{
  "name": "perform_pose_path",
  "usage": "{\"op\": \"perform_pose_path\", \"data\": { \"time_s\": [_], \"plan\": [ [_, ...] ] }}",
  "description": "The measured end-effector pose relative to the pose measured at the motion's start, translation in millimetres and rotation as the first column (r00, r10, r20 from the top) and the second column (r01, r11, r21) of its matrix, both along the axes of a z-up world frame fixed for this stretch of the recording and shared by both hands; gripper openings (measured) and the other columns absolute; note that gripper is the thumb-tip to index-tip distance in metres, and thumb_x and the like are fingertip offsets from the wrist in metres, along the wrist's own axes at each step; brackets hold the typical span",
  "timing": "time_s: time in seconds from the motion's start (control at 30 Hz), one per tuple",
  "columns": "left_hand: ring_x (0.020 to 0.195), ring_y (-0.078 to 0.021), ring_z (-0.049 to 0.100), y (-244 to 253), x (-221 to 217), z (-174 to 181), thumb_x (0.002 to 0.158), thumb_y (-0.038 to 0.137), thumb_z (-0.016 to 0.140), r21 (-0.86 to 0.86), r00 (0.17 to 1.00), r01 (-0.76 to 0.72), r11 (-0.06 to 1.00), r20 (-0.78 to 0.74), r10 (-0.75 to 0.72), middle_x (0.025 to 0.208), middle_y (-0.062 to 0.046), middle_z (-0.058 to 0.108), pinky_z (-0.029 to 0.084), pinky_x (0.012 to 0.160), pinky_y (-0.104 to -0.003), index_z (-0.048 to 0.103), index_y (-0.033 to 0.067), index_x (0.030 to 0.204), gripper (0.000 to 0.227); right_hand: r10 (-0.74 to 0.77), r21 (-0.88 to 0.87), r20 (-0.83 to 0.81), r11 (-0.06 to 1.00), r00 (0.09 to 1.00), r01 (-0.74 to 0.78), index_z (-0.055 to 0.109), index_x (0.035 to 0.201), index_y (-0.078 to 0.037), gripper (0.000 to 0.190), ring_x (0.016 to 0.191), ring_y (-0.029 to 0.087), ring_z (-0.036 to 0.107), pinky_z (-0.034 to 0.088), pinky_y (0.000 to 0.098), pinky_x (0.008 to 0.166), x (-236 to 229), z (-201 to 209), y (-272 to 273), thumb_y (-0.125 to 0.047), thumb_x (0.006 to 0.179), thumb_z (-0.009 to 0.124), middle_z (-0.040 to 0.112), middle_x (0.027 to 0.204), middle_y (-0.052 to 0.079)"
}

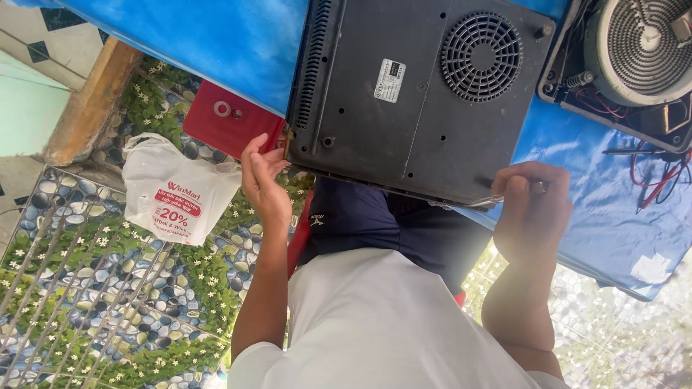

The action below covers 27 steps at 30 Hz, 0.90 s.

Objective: A person uses a screwdriver to remove screws from the back cover of an induction cooker, then lifts the cover to inspect the internal components.

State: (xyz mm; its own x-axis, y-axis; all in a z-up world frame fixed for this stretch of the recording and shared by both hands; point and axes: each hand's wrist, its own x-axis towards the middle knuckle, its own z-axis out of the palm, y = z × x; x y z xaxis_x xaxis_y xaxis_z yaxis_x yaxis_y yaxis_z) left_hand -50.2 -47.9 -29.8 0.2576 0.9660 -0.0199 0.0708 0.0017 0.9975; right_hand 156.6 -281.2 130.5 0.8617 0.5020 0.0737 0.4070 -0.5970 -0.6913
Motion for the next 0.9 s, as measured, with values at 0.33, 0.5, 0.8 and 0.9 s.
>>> {"op": "perform_pose_path", "data": {
  "time_s": [0.33,0.5,0.8,0.9],
  "plan": [
    [0.145,-0.0461,0.042,-4.5,22.0,-18.8,0.113,0.042,0.039,-0.340,0.989,0.104,0.935,-0.068,-0.135,0.151,-0.037,0.045,0.033,0.122,-0.055,0.050,-0.0077,0.149,0.062,0.267,-0.104,-0.079,0.956,0.960,-0.275,0.062,0.131,-0.004,0.023,0.097,0.041,0.068,0.052,0.0533,0.090,6.6,-24.5,-9.5,-0.014,0.114,0.049,0.071,0.110,0.020],
    [0.122,-0.0371,0.065,-21.8,33.9,3.5,0.113,0.054,0.030,-0.463,0.987,0.095,0.881,0.161,-0.021,0.140,-0.031,0.056,0.057,0.104,-0.050,0.048,0.0033,0.150,0.065,0.344,0.009,-0.038,0.939,0.938,-0.344,0.073,0.119,-0.008,0.024,0.090,0.024,0.061,0.051,0.0394,0.082,5.3,-2.4,5.2,-0.019,0.114,0.053,0.070,0.112,0.012],
    [0.040,-0.0205,0.065,-29.0,39.1,-52.4,0.118,0.024,0.027,0.064,0.999,0.006,0.998,0.046,-0.009,0.054,-0.012,0.065,0.054,0.038,-0.027,0.059,0.0021,0.122,0.039,0.562,0.308,0.196,0.743,0.803,-0.595,0.076,0.106,-0.003,0.024,0.070,0.023,0.071,0.057,0.0306,0.064,-23.6,7.7,116.6,-0.024,0.102,0.065,0.075,0.087,0.006],
    [0.039,-0.0193,0.065,-29.6,43.1,-30.5,0.117,0.024,0.028,0.014,0.989,-0.051,0.999,0.137,0.048,0.056,-0.015,0.066,0.053,0.035,-0.026,0.060,-0.0011,0.116,0.040,0.633,0.284,0.288,0.660,0.718,-0.696,0.075,0.107,-0.004,0.010,0.075,0.027,0.074,0.060,0.0328,0.069,-41.7,-6.5,158.1,-0.011,0.100,0.072,0.076,0.093,0.007]
  ]
}}
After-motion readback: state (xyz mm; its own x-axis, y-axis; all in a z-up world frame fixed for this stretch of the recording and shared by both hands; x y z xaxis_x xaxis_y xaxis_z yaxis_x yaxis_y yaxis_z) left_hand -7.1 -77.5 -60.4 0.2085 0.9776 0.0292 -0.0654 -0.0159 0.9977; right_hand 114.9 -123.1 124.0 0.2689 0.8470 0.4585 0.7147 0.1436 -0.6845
